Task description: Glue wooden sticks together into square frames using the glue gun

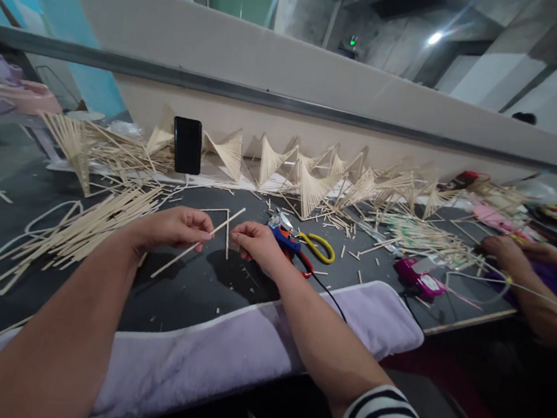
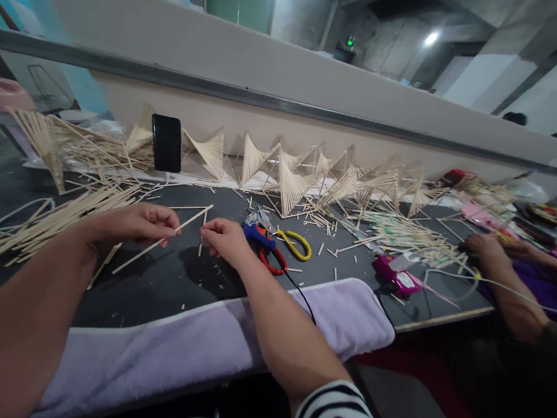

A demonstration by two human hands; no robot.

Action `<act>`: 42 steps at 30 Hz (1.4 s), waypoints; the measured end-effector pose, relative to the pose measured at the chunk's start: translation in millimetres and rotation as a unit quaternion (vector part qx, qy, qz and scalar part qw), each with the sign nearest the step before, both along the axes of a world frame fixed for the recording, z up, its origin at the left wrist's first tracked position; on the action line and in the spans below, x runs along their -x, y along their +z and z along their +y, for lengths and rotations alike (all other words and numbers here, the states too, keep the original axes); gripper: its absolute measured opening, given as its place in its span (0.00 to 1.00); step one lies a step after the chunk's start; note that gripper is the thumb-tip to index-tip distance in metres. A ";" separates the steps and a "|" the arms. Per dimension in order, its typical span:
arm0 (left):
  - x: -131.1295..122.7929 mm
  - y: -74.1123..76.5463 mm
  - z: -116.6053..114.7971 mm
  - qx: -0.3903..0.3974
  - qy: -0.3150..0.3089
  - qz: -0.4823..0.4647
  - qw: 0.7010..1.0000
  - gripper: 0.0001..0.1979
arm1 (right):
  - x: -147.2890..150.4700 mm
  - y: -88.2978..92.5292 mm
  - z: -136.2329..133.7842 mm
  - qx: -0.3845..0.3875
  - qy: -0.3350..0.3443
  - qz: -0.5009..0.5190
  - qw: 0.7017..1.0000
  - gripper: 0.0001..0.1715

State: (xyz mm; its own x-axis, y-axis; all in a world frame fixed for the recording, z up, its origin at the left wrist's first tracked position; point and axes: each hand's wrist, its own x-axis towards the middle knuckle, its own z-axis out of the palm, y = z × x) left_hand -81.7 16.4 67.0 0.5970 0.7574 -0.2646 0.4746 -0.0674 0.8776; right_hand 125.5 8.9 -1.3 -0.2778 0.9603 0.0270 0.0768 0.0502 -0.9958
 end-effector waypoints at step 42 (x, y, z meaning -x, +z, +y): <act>1.3 1.3 0.4 -0.217 -0.047 0.437 0.871 0.06 | 8.2 -5.0 2.5 -0.135 -0.016 -0.494 0.859 0.10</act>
